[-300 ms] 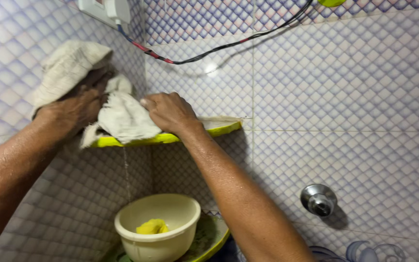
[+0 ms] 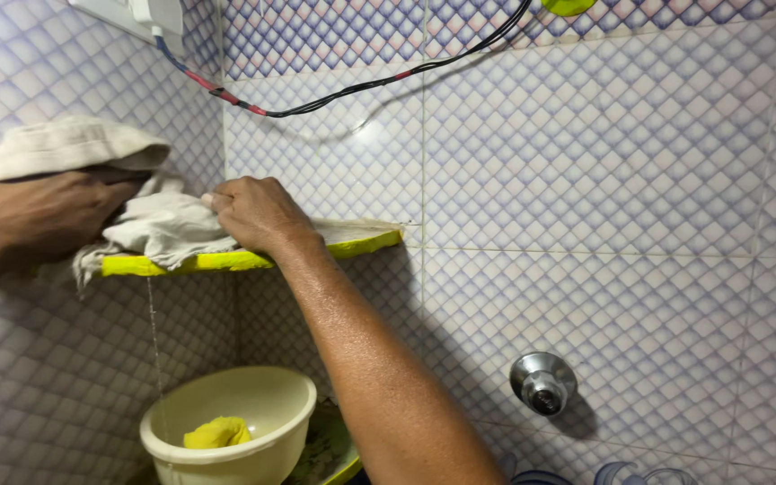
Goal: The person wipes a small shelf and the outer surface of a wall-mounted water heater using a cloth.
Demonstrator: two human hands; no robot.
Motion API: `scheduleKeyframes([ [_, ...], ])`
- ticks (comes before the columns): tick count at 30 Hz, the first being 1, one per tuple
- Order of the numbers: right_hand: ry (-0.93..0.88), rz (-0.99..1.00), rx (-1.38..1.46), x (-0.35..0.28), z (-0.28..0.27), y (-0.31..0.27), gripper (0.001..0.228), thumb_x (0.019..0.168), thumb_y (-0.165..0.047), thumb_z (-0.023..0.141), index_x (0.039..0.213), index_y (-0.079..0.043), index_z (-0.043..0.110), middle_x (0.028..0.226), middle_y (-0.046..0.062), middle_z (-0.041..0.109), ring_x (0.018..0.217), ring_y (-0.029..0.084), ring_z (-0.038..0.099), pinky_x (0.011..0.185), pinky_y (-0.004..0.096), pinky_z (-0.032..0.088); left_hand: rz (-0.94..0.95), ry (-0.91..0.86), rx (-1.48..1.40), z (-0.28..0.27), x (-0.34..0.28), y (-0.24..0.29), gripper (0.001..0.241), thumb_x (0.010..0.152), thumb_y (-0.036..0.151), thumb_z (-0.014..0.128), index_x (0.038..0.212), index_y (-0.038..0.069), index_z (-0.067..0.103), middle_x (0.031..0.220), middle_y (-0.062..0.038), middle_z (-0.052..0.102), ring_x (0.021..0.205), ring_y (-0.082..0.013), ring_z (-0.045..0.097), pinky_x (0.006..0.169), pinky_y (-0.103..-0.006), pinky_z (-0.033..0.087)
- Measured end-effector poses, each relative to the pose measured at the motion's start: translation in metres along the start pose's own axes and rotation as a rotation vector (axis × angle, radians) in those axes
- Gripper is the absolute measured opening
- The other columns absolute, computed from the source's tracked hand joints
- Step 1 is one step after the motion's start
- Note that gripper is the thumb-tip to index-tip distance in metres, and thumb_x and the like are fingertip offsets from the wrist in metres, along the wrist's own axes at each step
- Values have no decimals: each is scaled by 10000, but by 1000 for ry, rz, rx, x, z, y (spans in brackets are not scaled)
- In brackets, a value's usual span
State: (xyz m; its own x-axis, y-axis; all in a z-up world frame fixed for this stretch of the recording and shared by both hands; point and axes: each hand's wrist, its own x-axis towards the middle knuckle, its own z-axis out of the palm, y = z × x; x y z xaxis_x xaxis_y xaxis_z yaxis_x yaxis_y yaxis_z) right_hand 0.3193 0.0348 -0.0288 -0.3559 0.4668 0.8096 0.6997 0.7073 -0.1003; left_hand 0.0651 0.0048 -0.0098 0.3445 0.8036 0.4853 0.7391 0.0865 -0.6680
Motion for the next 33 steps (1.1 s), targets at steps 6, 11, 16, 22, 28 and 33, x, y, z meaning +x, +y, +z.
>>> scheduleKeyframes([
  [6,-175,84,6,0,0,-5,580,925,-612,449,1024,-169,811,1101,136,773,1063,343,708,957,505,513,-71,246,129,-12,-17,7,450,1005,353,459,1418,190,526,1338,19,615,1225,-147,578,1075,-365,471],
  [11,-147,90,92,2,2,1,674,903,-717,447,1237,-232,776,1270,144,750,1179,349,691,1042,472,517,-63,608,406,-36,-9,19,533,943,422,509,1438,224,519,1501,27,493,1448,-185,405,1211,-415,336],
  [16,-197,-24,45,-5,-8,-13,963,777,-788,553,1592,-310,371,1416,207,591,1305,390,567,1101,467,445,75,277,504,-58,-4,9,581,860,402,617,1417,278,504,1548,53,440,1463,-177,391,1227,-424,303],
  [22,-251,-178,15,14,15,-14,952,759,-798,560,1537,-260,456,1475,167,586,1318,358,571,1122,436,417,-123,263,-114,-56,-28,-10,322,1002,181,581,1303,176,693,1125,-125,775,1004,-265,767,895,-391,622],
  [28,-126,-411,-392,94,127,-53,553,1029,-501,385,1408,-205,658,1392,119,699,1301,258,673,1128,406,506,-95,180,-952,-70,-4,-29,519,856,135,611,1373,125,653,1106,-202,781,993,-315,766,874,-428,603],
  [33,206,144,-112,109,113,-90,1041,747,-612,720,1549,-55,358,1510,178,501,1385,317,506,1099,429,451,-94,452,-894,-50,-2,-40,500,936,316,611,1370,71,660,1079,-272,746,996,-407,722,927,-456,560],
])
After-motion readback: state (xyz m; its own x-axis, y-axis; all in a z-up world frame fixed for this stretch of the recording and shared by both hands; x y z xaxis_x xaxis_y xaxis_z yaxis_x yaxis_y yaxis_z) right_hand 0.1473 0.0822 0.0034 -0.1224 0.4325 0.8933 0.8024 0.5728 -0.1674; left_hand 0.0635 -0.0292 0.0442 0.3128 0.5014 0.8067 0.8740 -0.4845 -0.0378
